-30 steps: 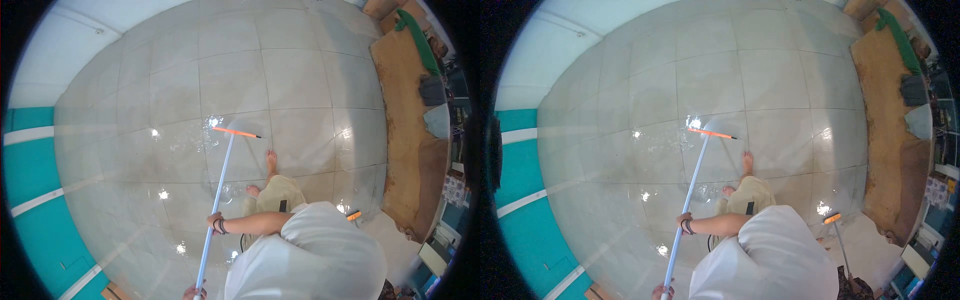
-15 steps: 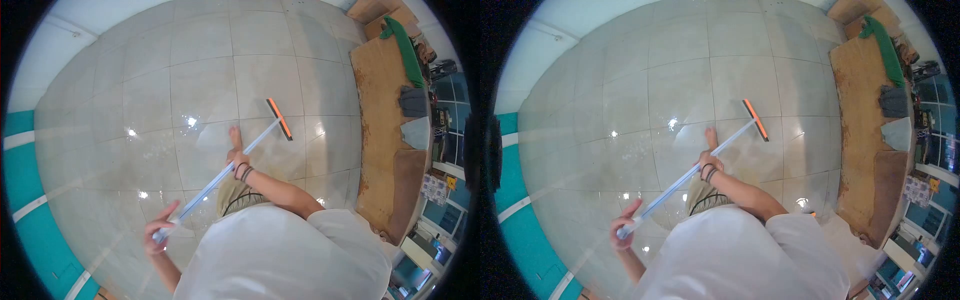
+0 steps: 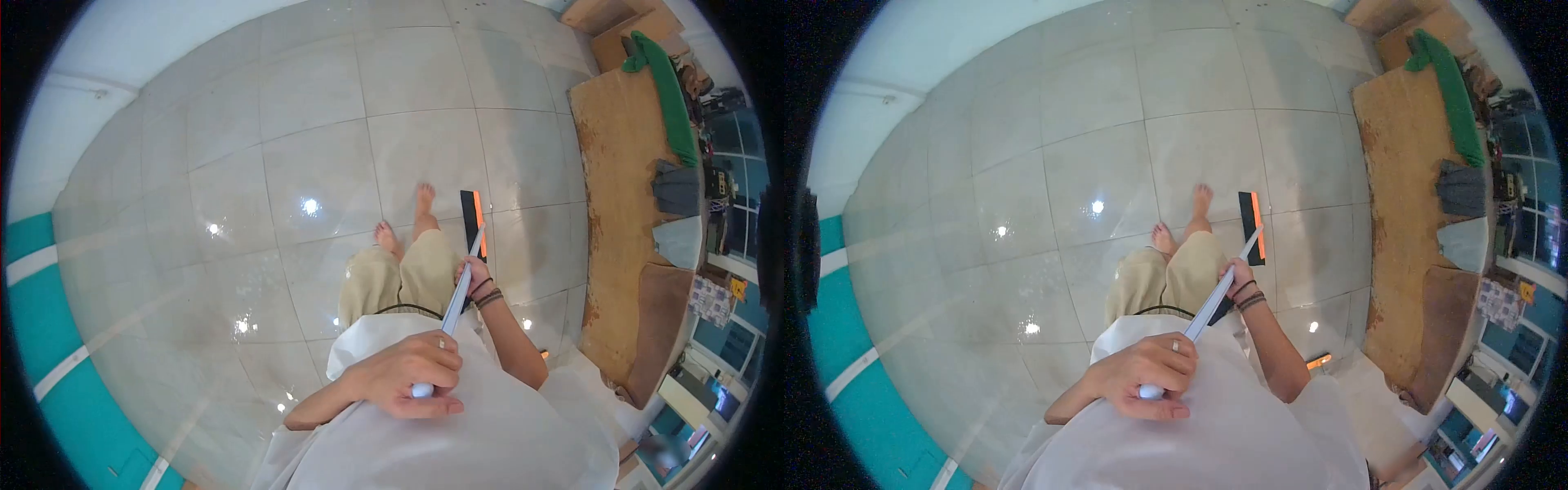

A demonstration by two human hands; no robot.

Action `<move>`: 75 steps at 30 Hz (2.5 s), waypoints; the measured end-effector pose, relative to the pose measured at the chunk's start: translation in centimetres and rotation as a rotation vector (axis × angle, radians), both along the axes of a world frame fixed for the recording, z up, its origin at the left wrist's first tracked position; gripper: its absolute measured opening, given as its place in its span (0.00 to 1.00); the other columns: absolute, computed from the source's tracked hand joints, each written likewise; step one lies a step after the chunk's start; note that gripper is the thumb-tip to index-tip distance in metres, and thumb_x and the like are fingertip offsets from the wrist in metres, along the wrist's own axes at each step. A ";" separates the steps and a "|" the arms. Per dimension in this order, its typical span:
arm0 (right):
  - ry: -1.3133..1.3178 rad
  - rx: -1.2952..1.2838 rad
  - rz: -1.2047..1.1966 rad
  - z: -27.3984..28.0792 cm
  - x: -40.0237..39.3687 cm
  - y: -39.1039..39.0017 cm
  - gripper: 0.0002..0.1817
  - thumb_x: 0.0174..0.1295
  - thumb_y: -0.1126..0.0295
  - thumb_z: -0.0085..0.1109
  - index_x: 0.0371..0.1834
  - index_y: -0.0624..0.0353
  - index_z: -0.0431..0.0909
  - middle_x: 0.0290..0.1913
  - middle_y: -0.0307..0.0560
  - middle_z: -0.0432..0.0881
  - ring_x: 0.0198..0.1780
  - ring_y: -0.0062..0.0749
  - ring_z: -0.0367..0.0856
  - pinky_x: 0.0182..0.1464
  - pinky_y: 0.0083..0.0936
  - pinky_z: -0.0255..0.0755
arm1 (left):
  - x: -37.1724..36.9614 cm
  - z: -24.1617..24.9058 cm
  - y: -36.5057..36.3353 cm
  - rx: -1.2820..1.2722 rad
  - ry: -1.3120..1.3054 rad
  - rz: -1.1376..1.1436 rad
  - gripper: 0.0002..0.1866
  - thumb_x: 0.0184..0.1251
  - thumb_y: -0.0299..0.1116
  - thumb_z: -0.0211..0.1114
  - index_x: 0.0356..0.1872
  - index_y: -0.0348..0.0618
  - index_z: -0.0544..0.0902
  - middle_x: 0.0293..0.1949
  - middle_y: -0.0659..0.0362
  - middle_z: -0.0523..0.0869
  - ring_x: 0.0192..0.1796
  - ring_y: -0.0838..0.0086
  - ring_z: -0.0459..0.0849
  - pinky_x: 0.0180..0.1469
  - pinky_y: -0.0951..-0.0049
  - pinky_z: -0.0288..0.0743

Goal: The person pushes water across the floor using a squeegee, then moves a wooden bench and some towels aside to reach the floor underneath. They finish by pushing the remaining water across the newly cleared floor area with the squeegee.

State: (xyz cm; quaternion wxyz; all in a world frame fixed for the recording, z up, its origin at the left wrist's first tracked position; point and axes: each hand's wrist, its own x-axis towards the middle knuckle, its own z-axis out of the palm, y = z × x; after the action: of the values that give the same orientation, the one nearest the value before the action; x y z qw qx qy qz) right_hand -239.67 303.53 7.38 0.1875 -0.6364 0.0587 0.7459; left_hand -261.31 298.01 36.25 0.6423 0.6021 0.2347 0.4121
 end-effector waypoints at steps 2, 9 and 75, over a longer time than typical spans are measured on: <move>0.017 0.003 0.005 -0.1 0.2 1.1 0.13 0.53 0.61 0.40 0.14 0.54 0.63 0.11 0.39 0.64 0.12 0.28 0.64 0.15 0.22 0.61 | 0.0 -0.4 2.0 0.022 -0.009 0.017 0.14 0.43 0.32 0.63 0.09 0.42 0.66 0.13 0.60 0.65 0.23 0.65 0.68 0.35 0.69 0.62; 0.044 -0.003 -0.029 0.8 -0.5 3.4 0.10 0.53 0.64 0.42 0.17 0.53 0.64 0.11 0.35 0.63 0.13 0.22 0.63 0.15 0.18 0.61 | -0.9 -0.1 5.1 -0.051 -0.010 0.020 0.13 0.43 0.33 0.63 0.11 0.43 0.67 0.14 0.60 0.66 0.23 0.65 0.68 0.35 0.71 0.61; 0.087 0.009 -0.433 0.2 1.6 1.0 0.07 0.53 0.64 0.46 0.21 0.52 0.65 0.14 0.33 0.65 0.13 0.21 0.64 0.13 0.17 0.61 | 2.7 -0.7 6.2 0.038 -0.030 -0.360 0.14 0.43 0.33 0.62 0.11 0.42 0.65 0.15 0.59 0.65 0.25 0.64 0.67 0.37 0.69 0.63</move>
State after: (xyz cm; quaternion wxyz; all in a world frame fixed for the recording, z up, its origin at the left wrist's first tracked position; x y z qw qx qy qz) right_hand -238.08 304.56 7.62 0.3432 -0.5755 0.1986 0.7152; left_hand -258.61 304.24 35.53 0.6976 0.6403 0.1058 0.3036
